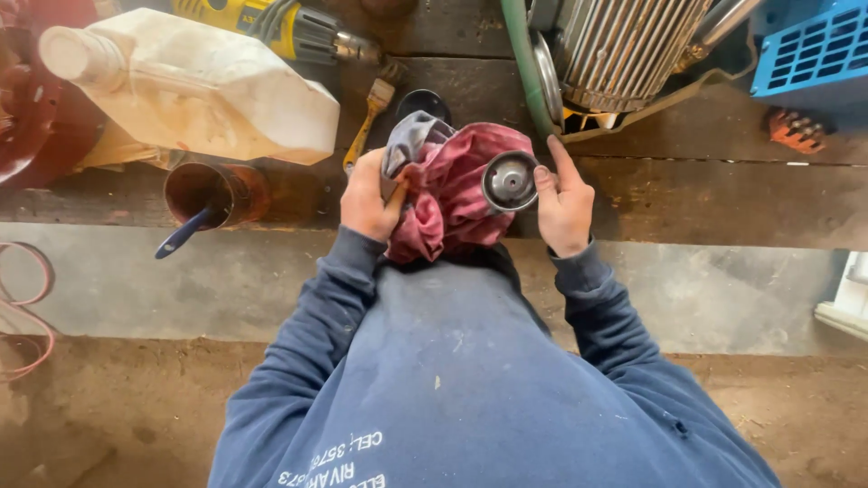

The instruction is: Clean a metal component with a rag and apply a protective coating or lubricant with a brush.

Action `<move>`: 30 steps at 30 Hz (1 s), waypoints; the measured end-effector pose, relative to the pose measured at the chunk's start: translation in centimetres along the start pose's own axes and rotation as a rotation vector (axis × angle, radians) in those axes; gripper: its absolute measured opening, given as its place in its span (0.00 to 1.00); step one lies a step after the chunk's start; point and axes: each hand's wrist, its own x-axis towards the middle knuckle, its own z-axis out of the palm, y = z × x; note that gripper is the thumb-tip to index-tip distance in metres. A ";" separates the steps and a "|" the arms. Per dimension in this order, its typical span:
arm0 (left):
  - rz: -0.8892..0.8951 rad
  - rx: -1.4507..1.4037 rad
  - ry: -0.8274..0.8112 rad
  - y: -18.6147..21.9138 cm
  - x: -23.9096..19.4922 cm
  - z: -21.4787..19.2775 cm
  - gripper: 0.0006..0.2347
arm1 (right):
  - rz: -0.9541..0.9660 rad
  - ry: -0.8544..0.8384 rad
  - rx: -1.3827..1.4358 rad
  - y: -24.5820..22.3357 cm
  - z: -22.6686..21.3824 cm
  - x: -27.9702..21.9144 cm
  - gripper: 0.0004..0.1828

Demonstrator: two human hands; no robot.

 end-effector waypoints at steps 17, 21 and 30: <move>0.507 0.069 -0.168 0.3 2.7 4.6 0.24 | -0.513 0.303 -0.922 -7.6 -1.5 -0.7 0.05; 0.574 -0.039 -0.209 -0.1 0.3 0.9 0.28 | -0.514 0.508 -0.864 -3.4 2.0 -0.9 0.05; 0.556 -0.339 -0.577 -3.3 -1.7 -4.1 0.33 | -0.632 0.535 -0.814 -4.1 11.3 -2.1 0.03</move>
